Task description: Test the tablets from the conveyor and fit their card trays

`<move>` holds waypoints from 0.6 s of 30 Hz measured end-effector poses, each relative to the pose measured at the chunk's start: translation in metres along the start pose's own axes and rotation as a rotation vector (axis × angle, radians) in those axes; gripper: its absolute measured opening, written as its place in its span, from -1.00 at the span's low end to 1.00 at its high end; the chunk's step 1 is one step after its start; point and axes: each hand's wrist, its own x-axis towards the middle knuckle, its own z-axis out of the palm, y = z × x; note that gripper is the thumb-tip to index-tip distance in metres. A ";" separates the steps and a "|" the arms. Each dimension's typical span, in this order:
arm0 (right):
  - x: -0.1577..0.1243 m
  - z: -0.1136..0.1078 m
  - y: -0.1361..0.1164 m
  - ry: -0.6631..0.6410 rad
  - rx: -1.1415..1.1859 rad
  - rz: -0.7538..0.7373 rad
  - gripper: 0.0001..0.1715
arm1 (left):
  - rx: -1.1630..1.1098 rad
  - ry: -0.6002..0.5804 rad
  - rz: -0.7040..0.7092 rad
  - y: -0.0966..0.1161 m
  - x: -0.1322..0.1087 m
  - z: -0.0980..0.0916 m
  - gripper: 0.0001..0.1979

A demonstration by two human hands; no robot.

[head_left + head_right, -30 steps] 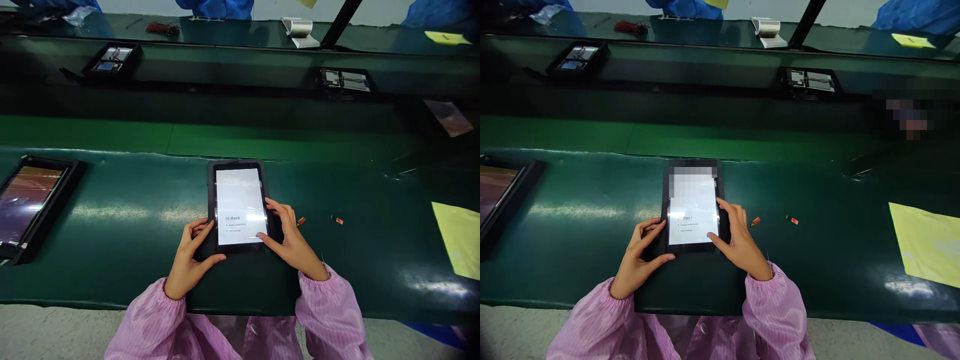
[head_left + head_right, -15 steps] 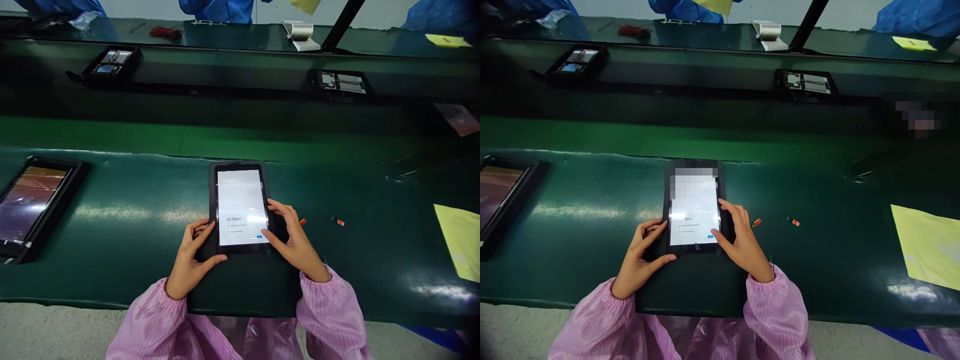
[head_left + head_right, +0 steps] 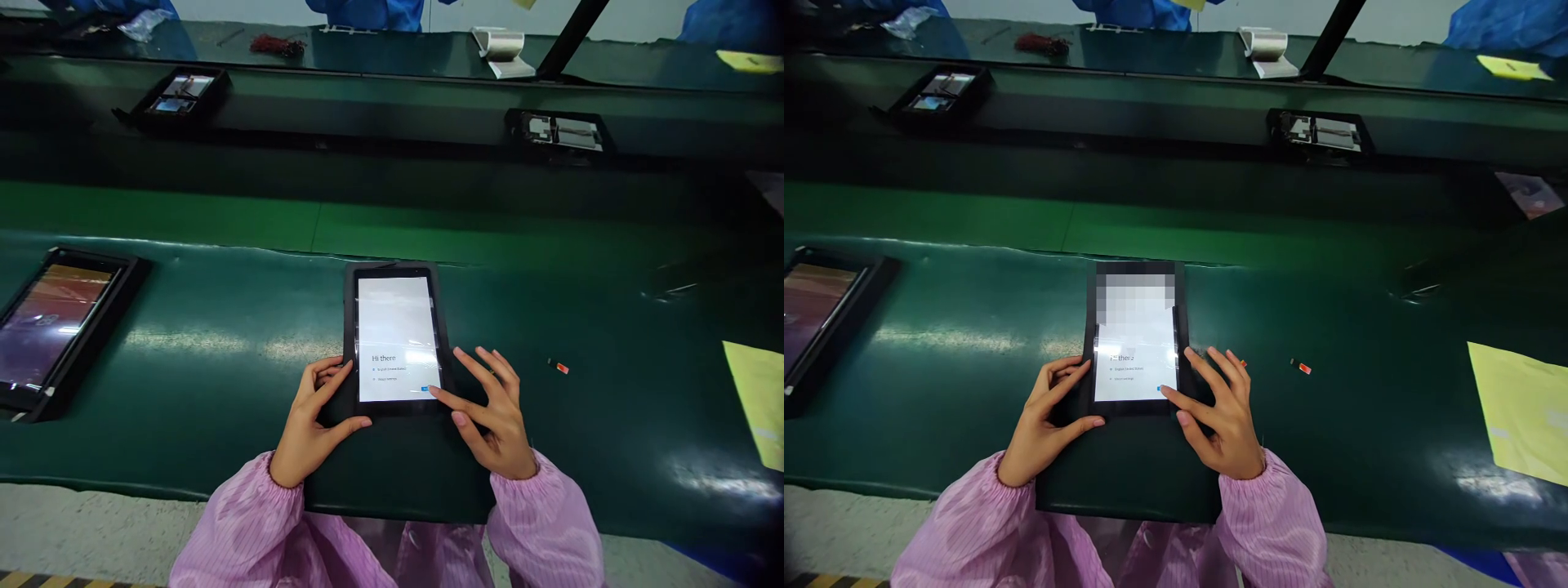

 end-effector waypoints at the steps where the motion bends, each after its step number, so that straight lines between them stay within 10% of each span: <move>1: 0.001 0.001 0.000 -0.001 -0.005 -0.001 -0.67 | 0.000 0.001 -0.001 0.000 0.000 0.000 -0.31; 18: -0.003 0.003 0.000 -0.014 0.002 0.043 -0.54 | -0.026 -0.008 -0.024 -0.001 -0.002 -0.001 -0.30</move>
